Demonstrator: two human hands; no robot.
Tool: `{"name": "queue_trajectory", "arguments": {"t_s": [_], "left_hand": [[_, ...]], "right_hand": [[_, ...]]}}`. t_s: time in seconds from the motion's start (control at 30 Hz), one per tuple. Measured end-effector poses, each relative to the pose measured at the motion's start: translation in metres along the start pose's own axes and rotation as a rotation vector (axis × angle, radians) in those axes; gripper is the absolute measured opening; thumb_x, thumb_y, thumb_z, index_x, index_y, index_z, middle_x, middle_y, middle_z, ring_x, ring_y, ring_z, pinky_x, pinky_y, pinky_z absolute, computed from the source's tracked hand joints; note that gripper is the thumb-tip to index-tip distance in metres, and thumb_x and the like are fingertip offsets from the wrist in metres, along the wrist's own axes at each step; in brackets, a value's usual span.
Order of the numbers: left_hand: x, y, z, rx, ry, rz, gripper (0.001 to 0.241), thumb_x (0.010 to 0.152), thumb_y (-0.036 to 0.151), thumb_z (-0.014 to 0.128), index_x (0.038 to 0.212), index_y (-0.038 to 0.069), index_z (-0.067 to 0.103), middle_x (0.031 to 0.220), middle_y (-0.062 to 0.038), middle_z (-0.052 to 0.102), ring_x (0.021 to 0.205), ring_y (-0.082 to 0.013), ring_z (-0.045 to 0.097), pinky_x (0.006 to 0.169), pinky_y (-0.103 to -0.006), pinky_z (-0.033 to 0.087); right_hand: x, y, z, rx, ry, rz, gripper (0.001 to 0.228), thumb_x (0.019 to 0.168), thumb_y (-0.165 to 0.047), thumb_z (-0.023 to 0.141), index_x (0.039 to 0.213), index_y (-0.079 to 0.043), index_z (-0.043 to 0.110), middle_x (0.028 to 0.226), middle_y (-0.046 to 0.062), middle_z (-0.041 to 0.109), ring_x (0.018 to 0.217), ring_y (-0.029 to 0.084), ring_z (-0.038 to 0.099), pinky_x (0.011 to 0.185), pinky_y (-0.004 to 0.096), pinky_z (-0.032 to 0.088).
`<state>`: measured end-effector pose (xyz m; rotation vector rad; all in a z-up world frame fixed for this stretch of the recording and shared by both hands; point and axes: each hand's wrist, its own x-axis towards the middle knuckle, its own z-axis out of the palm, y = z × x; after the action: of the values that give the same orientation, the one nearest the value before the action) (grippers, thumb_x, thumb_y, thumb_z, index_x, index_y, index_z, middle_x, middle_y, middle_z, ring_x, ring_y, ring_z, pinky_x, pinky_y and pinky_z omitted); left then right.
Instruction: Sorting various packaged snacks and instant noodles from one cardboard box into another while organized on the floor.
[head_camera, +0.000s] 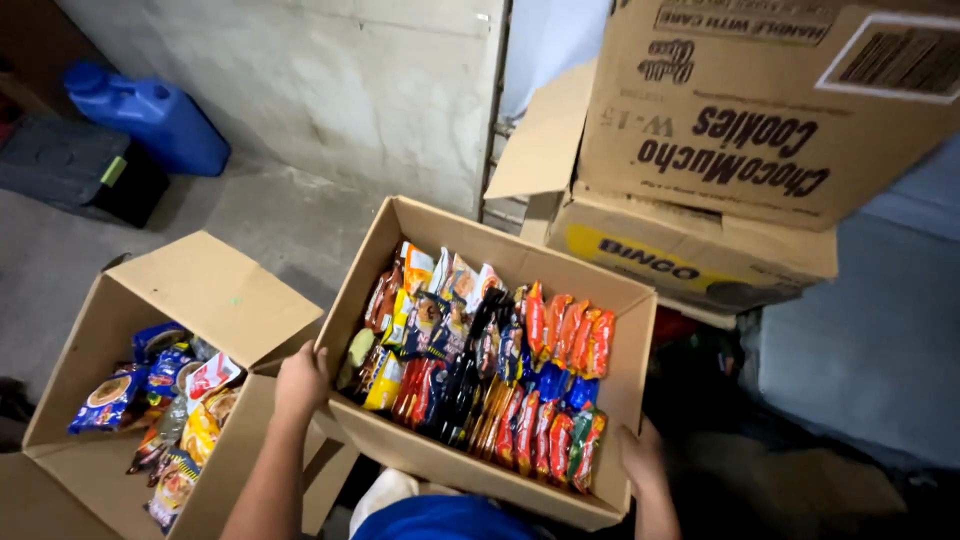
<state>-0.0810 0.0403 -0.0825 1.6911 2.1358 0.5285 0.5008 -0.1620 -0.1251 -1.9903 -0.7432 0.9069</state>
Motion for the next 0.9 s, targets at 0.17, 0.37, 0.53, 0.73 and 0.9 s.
{"name": "queue_trajectory", "arguments": {"t_s": [0.17,0.37,0.53,0.73,0.9], "left_hand": [[-0.005,0.013,-0.006,-0.051,-0.009,-0.025,0.040,0.101,0.032,0.057,0.124,0.001,0.067,0.102,-0.031,0.071,0.098,-0.0487,0.068,0.088,-0.0550,0.054],[-0.017,0.015,-0.014,-0.096,0.001,-0.101,0.047,0.099,0.038,0.059,0.126,0.001,0.064,0.105,-0.030,0.070,0.100,-0.0485,0.067,0.089,-0.0548,0.053],[-0.057,-0.014,-0.049,-0.270,0.117,0.033,0.043,0.095,0.035,0.064,0.121,0.001,0.065,0.112,-0.026,0.070,0.106,-0.0446,0.066,0.091,-0.0502,0.053],[-0.075,-0.117,-0.100,-0.344,0.308,-0.060,0.026,0.092,0.022,0.067,0.104,0.000,0.071,0.102,-0.019,0.074,0.097,-0.0344,0.072,0.087,-0.0421,0.056],[-0.049,-0.255,-0.058,-0.356,0.356,-0.208,0.026,0.088,0.022,0.075,0.098,-0.001,0.074,0.093,-0.017,0.076,0.088,-0.0269,0.074,0.083,-0.0390,0.057]], "right_hand": [[0.014,0.027,-0.007,-0.032,0.034,-0.150,0.033,0.092,-0.012,0.060,0.122,-0.001,0.068,0.105,0.013,0.077,0.096,0.023,0.073,0.085,0.038,0.056],[0.042,0.077,-0.015,-0.005,0.019,-0.291,0.034,0.096,-0.015,0.060,0.125,0.001,0.066,0.111,0.016,0.075,0.101,0.024,0.070,0.089,0.038,0.053],[0.027,0.043,-0.124,-0.037,-0.033,-0.229,0.040,0.099,-0.020,0.064,0.131,0.003,0.062,0.119,0.019,0.071,0.104,0.027,0.066,0.089,0.040,0.052],[0.058,0.066,-0.056,0.105,-0.177,-0.355,0.045,0.098,-0.016,0.062,0.138,0.002,0.055,0.122,0.021,0.068,0.107,0.028,0.067,0.091,0.040,0.053],[0.082,0.048,0.000,0.224,-0.277,-0.412,0.050,0.098,-0.012,0.060,0.144,0.002,0.048,0.125,0.023,0.066,0.109,0.028,0.067,0.093,0.040,0.053]]}}
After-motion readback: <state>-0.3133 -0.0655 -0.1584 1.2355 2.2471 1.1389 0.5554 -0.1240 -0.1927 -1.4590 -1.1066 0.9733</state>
